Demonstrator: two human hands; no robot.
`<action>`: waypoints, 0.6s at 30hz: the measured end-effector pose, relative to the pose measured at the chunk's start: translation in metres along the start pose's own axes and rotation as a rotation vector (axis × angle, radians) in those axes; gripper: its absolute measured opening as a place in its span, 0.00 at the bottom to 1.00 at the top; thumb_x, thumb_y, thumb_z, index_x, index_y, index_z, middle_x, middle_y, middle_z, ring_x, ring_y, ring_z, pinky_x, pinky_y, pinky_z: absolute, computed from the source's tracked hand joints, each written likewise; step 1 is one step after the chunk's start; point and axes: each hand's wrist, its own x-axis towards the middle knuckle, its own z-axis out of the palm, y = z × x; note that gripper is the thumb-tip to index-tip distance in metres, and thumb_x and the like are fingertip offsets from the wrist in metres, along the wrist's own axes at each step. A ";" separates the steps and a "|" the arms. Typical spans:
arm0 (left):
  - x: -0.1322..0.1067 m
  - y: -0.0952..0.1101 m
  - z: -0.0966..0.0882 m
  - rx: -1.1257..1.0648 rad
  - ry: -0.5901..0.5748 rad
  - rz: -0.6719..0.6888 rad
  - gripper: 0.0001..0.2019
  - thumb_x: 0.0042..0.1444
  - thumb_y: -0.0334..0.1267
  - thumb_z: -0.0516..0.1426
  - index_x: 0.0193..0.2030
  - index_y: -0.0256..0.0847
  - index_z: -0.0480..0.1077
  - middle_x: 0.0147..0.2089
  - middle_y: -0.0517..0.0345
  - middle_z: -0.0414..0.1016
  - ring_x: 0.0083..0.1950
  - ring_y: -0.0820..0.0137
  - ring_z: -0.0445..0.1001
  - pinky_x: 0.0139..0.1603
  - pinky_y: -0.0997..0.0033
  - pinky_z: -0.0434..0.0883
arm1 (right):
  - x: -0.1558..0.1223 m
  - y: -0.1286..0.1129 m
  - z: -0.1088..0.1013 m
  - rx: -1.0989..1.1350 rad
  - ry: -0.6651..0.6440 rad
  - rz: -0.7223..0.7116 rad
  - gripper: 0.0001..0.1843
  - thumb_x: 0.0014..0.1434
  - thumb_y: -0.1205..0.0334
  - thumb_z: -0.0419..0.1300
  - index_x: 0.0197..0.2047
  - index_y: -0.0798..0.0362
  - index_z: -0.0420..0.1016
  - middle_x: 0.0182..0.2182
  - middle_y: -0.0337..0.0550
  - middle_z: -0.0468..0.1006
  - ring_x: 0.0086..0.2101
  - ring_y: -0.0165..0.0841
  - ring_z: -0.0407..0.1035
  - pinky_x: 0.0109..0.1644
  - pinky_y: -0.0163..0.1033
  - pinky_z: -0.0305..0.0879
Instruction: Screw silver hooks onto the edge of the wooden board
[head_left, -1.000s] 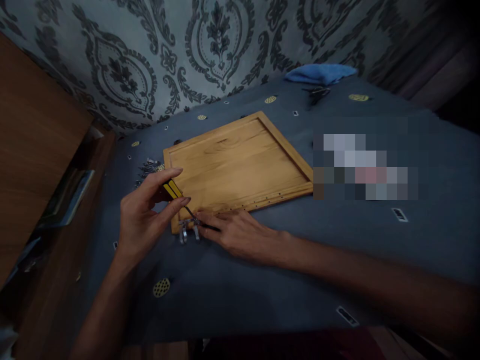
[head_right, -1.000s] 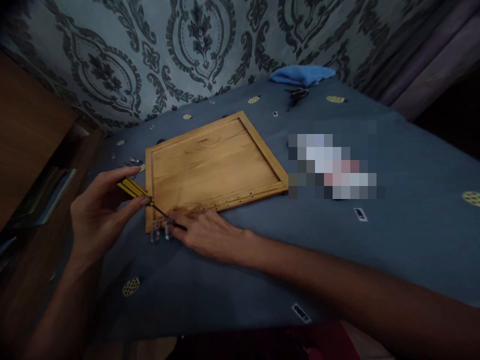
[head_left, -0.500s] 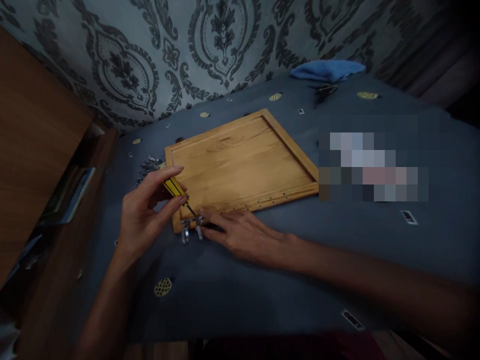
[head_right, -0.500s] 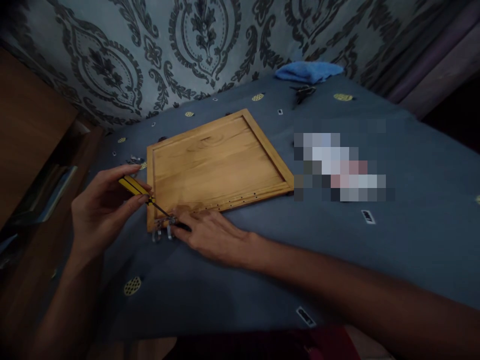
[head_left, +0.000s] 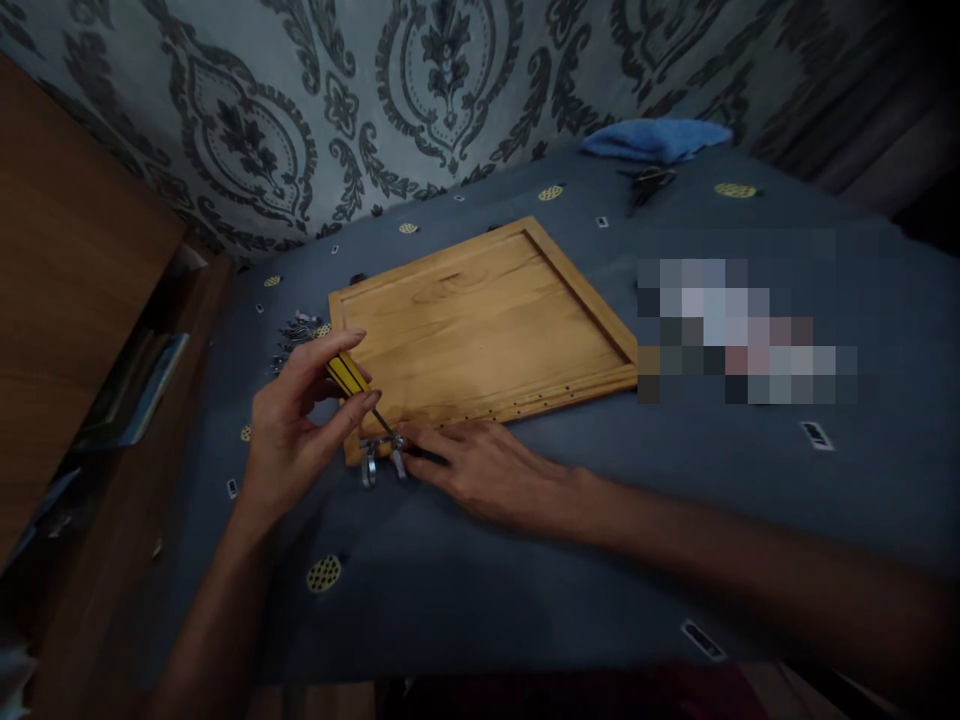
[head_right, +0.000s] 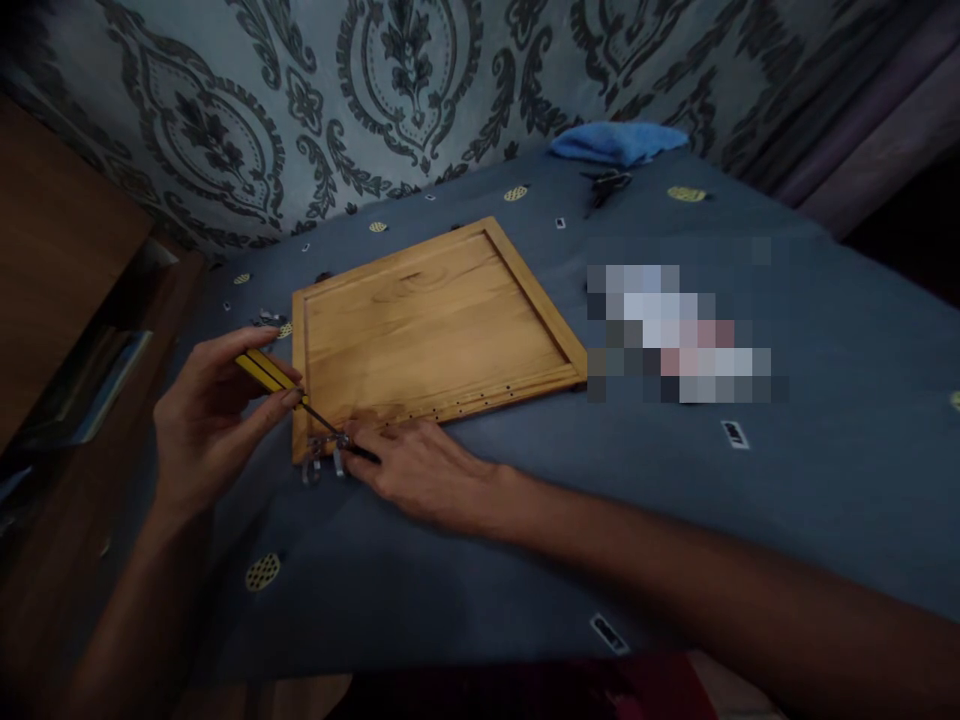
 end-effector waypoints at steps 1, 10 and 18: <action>0.000 0.000 0.000 -0.002 0.000 -0.001 0.22 0.59 0.35 0.68 0.60 0.50 0.74 0.55 0.54 0.79 0.45 0.68 0.82 0.45 0.72 0.82 | 0.000 0.000 0.001 -0.005 -0.007 -0.001 0.21 0.70 0.74 0.54 0.64 0.56 0.73 0.65 0.57 0.73 0.56 0.48 0.75 0.55 0.57 0.77; 0.000 -0.002 0.001 -0.011 -0.015 0.003 0.22 0.60 0.37 0.68 0.61 0.49 0.74 0.57 0.52 0.80 0.45 0.67 0.81 0.44 0.68 0.82 | -0.001 -0.001 0.005 0.086 0.010 0.012 0.24 0.67 0.77 0.54 0.64 0.54 0.71 0.63 0.57 0.73 0.51 0.42 0.76 0.53 0.50 0.77; 0.001 0.000 0.001 -0.041 -0.016 0.025 0.23 0.60 0.34 0.68 0.61 0.51 0.75 0.56 0.54 0.79 0.44 0.68 0.82 0.43 0.70 0.82 | -0.002 0.001 0.007 0.095 0.028 0.014 0.23 0.69 0.75 0.55 0.64 0.53 0.72 0.63 0.57 0.73 0.52 0.41 0.77 0.52 0.49 0.77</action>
